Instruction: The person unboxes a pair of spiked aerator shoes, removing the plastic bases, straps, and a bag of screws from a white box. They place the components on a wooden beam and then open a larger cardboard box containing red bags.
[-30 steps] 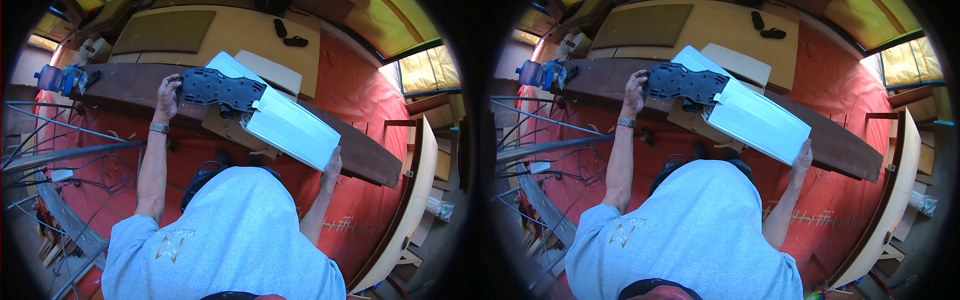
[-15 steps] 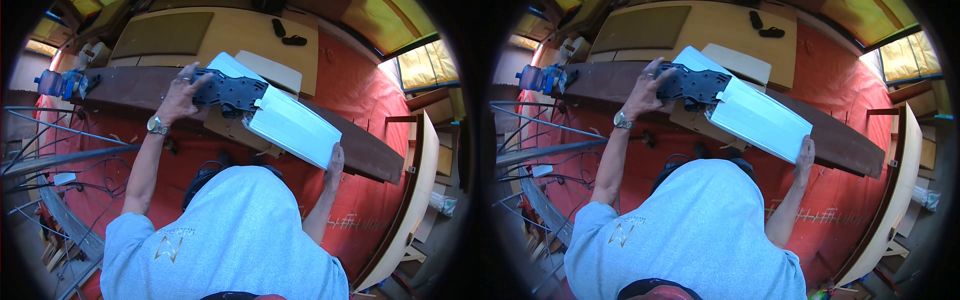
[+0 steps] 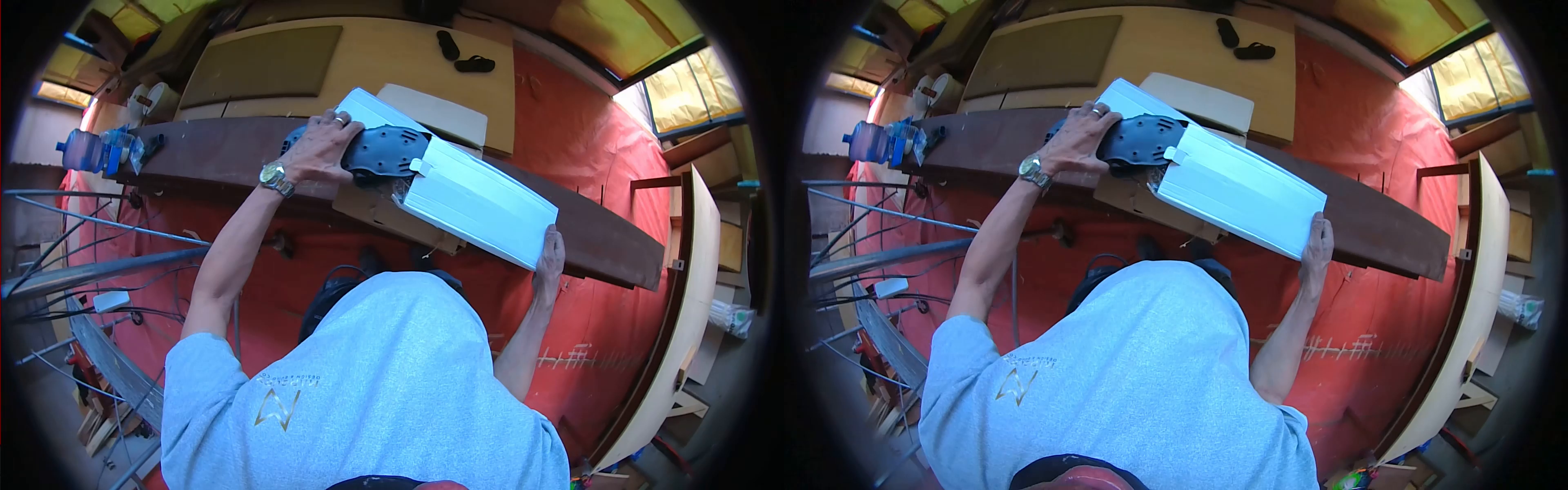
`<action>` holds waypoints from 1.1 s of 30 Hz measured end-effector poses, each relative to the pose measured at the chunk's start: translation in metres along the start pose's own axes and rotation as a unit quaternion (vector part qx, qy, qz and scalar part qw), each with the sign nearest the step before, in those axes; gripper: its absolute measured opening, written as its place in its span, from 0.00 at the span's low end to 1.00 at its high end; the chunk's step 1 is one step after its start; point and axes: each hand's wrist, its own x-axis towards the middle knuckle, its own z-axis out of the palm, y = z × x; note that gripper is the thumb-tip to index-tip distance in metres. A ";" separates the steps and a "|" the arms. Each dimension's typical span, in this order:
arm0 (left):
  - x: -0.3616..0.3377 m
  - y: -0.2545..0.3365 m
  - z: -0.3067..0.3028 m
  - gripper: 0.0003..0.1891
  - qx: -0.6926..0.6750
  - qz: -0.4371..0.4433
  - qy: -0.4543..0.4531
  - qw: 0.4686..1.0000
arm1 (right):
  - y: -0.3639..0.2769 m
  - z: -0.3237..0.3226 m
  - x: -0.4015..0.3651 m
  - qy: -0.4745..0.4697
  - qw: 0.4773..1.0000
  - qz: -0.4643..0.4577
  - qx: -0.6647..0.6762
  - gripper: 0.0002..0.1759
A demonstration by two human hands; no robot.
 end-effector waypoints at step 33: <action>-0.100 0.034 0.050 0.54 -0.956 0.006 0.067 0.285 | 0.018 -0.001 0.002 0.009 0.997 0.008 0.071 0.23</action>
